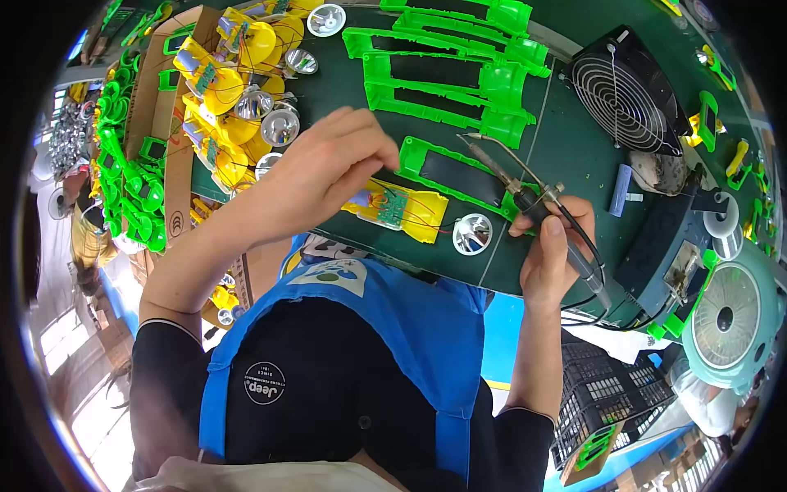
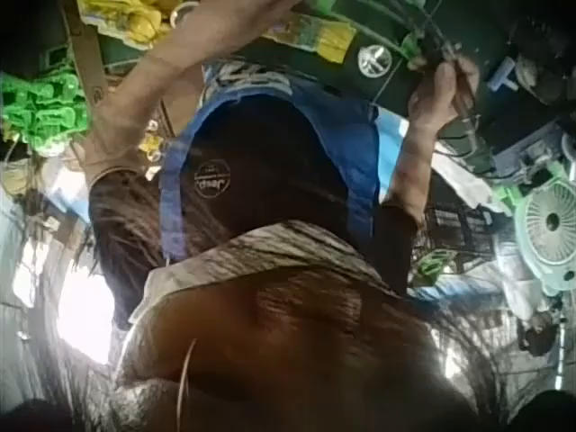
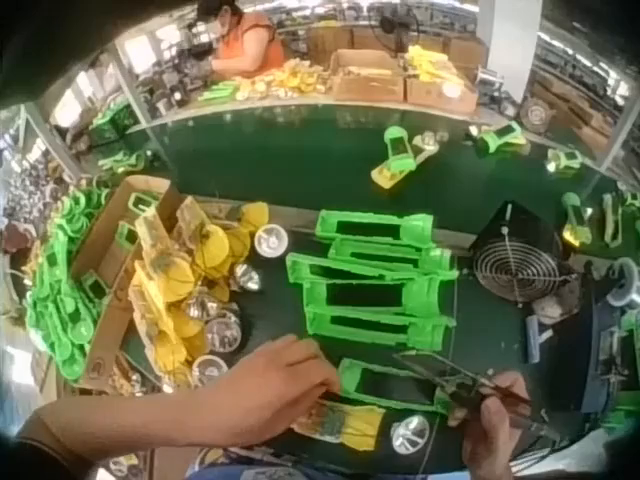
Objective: Soldering and assembling plastic light fixture components on a factory assembly line.
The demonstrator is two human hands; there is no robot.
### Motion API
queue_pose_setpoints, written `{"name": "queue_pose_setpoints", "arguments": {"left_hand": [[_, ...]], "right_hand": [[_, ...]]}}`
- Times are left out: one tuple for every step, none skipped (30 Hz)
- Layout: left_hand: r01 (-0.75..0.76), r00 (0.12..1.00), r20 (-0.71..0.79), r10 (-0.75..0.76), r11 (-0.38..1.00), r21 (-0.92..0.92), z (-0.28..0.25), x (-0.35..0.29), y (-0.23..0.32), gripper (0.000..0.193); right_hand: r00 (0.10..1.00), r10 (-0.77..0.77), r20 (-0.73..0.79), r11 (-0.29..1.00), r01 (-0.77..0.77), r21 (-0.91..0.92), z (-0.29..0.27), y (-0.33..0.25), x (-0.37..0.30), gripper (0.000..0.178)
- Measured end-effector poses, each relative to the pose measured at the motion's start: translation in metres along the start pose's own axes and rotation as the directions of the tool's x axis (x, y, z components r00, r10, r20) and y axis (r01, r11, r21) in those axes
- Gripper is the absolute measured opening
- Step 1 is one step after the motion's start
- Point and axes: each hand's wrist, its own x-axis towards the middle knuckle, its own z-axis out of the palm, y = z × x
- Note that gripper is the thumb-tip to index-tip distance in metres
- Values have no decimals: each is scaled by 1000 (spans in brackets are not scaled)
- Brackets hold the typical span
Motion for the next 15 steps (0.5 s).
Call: {"name": "queue_pose_setpoints", "arguments": {"left_hand": [[24, 999, 26, -22, 996, -83, -1, -1, 1, 8], [50, 998, 54, -41, 985, -165, -2, 0, 2, 1], [54, 997, 58, -45, 985, -163, -3, 0, 3, 1], [13, 998, 58, -11, 999, -45, -3, 5, 3, 2], [-28, 998, 62, 24, 997, 73, -2, 9, 2, 4], [-31, 998, 58, 27, 997, 70, 2, 16, -1, 4], [-129, 991, 46, 123, 973, 192, 8, 23, -4, 5], [-220, 975, 45, 217, 924, 312, 12, 27, -6, 6], [-221, 975, 43, 219, 926, 307, 16, 29, -6, 6], [-236, 972, 92, 217, 908, 346, 18, 31, -6, 7], [-251, 967, 140, 213, 889, 384, 20, 33, -7, 7], [-252, 967, 139, 215, 891, 378, 20, 33, -8, 7], [-274, 961, 147, 234, 879, 391, 20, 34, -7, 8], [-294, 955, 154, 253, 866, 404, 19, 35, -7, 9], [-290, 957, 152, 249, 868, 404, 18, 35, -6, 9]], "right_hand": [[1000, -10, 17, 999, 10, -48, 0, -3, 1, 33], [999, -18, 35, 995, 22, -97, 0, -6, 3, 30], [999, -15, 33, 996, 18, -92, 1, -9, 3, 30], [997, 64, 48, 993, -58, -102, 1, -12, 3, 27], [988, 142, 63, 984, -134, -114, 1, -12, 2, 24], [983, 179, 46, 979, -173, -110, 0, -12, 4, 22], [983, 177, 46, 978, -171, -116, 0, -14, 6, 22], [973, 220, 64, 967, -209, -149, 1, -15, 8, 21], [961, 265, 78, 952, -247, -182, 2, -15, 9, 21], [961, 273, 39, 941, -258, -220, 4, -14, 10, 20], [961, 275, 37, 939, -260, -226, 4, -14, 12, 20], [956, 288, 54, 932, -266, -247, 4, -16, 13, 19], [951, 301, 71, 924, -273, -267, 5, -17, 14, 19], [950, 305, 67, 922, -276, -271, 5, -18, 14, 19], [947, 312, 73, 921, -283, -269, 6, -18, 15, 19]]}}
